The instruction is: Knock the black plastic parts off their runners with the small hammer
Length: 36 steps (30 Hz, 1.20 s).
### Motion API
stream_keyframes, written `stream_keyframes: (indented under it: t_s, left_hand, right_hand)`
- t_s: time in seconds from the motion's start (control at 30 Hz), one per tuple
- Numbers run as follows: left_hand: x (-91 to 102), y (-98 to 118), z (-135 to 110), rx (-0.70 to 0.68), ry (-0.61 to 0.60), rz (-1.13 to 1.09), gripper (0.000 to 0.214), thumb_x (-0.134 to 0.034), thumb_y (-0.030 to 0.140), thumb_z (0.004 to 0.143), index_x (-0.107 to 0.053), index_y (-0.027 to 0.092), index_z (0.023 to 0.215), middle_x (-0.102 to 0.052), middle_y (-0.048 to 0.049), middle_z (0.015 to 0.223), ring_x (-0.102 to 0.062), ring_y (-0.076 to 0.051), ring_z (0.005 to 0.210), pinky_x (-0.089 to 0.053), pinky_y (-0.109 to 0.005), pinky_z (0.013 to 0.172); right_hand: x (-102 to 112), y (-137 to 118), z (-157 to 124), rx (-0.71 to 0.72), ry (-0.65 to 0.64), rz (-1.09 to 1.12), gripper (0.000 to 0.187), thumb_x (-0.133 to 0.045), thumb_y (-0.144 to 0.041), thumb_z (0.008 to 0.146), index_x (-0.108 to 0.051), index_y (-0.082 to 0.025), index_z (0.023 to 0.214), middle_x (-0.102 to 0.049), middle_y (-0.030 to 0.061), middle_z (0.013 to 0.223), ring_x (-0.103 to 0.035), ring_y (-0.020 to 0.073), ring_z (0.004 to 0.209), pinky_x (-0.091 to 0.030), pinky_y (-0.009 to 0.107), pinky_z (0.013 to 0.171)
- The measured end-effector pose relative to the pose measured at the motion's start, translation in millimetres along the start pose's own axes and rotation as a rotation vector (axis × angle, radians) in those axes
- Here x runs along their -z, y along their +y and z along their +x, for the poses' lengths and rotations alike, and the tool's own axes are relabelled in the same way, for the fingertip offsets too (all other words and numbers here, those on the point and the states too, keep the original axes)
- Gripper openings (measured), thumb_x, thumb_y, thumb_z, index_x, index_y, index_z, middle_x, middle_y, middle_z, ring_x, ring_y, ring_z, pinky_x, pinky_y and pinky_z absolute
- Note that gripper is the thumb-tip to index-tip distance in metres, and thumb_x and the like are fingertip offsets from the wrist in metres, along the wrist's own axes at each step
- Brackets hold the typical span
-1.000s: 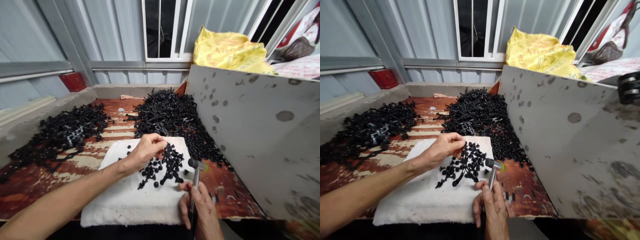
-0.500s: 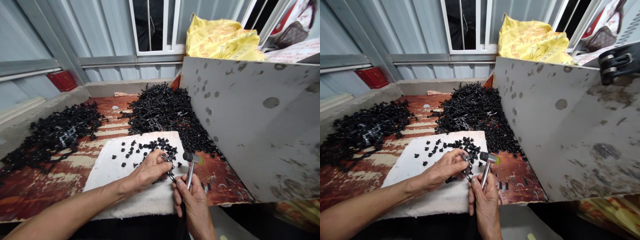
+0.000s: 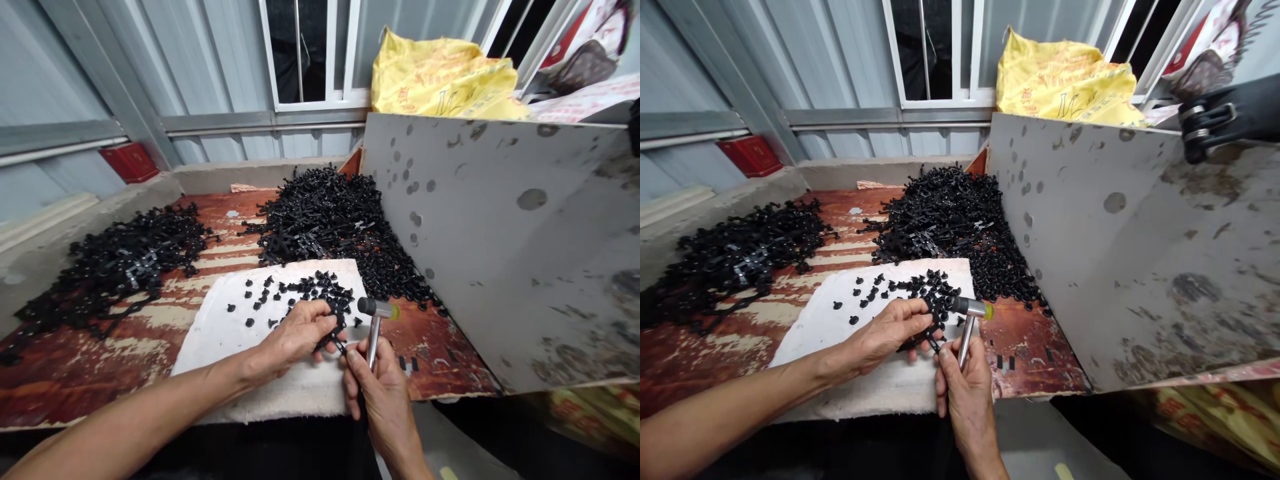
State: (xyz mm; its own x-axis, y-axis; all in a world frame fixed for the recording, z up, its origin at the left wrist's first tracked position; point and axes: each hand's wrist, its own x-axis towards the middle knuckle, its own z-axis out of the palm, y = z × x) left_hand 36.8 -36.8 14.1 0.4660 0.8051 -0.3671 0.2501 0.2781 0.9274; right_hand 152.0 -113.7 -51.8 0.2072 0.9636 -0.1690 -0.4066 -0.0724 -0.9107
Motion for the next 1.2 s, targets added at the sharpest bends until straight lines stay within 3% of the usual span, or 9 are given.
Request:
stream_keyframes:
  t_s: [0.13,0.27,0.4,0.57,0.73,1.03,1.2]
  left_hand:
    - [1.3,2.7,1.5,-0.071,0.034,0.078,0.025,-0.062,0.038,0.078,-0.052,0.017,0.069,-0.068,-0.0047,0.075,-0.055,-0.008,0.053,-0.035,-0.016,0.042]
    - [22.1,4.6,-8.3,-0.113,0.082,0.099,0.029,-0.061,0.043,0.079,-0.056,0.016,0.072,-0.069,-0.0053,0.075,-0.049,-0.006,0.048,-0.028,-0.016,0.04]
    - [57.8,-1.7,-35.7,-0.022,0.288,0.02,0.032,-0.067,0.046,0.075,-0.061,0.015,0.073,-0.068,-0.0041,0.067,-0.046,-0.005,0.043,-0.026,-0.016,0.039]
    - [82.2,-28.6,-74.3,0.099,0.51,0.0,0.033,-0.07,0.045,0.072,-0.061,0.014,0.065,-0.062,-0.003,0.057,-0.042,-0.005,0.037,-0.023,-0.017,0.035]
    - [89.8,-49.6,-83.4,0.133,0.491,-0.022,0.033,-0.069,0.044,0.072,-0.058,0.014,0.062,-0.062,-0.002,0.055,-0.037,-0.003,0.033,-0.019,-0.015,0.033]
    - [110.6,-46.3,-62.8,0.17,0.425,0.004,0.028,-0.062,0.032,0.08,-0.058,0.013,0.06,-0.061,-0.0016,0.053,-0.036,-0.002,0.03,-0.016,-0.014,0.03]
    - [114.6,-53.6,-59.9,0.132,0.407,-0.07,0.026,-0.062,0.031,0.08,-0.058,0.013,0.061,-0.061,-0.0015,0.053,-0.036,-0.002,0.029,-0.016,-0.014,0.029]
  right_hand:
    - [2.7,1.1,2.5,0.011,-0.033,-0.033,0.047,-0.071,-0.06,0.074,-0.045,-0.022,0.082,-0.049,-0.0121,0.04,-0.032,0.003,0.026,-0.027,0.012,0.027]
    - [9.3,7.4,0.3,0.003,-0.057,-0.015,0.038,-0.068,-0.054,0.081,-0.049,-0.021,0.09,-0.059,-0.0073,0.054,-0.039,0.0035,0.031,-0.031,0.013,0.029]
    - [16.5,7.3,-0.8,0.048,0.008,-0.024,0.031,-0.073,-0.044,0.08,-0.052,-0.022,0.089,-0.067,0.0007,0.093,-0.049,0.0038,0.039,-0.034,0.014,0.028]
    - [19.8,-1.8,-1.2,-0.003,-0.084,-0.11,0.028,-0.073,-0.042,0.081,-0.053,-0.022,0.087,-0.064,0.0003,0.093,-0.049,0.004,0.04,-0.036,0.016,0.03]
    - [14.6,-6.1,-6.2,-0.023,-0.063,-0.169,0.031,-0.073,-0.045,0.079,-0.055,-0.022,0.09,-0.064,0.0002,0.089,-0.047,0.005,0.042,-0.035,0.017,0.031]
    - [4.4,1.3,-7.5,0.053,0.061,-0.15,0.031,-0.075,-0.043,0.077,-0.054,-0.022,0.088,-0.065,-0.0004,0.084,-0.045,0.0051,0.042,-0.036,0.016,0.03]
    - [5.1,2.3,-5.8,0.056,0.065,-0.193,0.035,-0.078,-0.044,0.074,-0.053,-0.021,0.086,-0.065,-0.0001,0.08,-0.045,0.0057,0.041,-0.036,0.016,0.028]
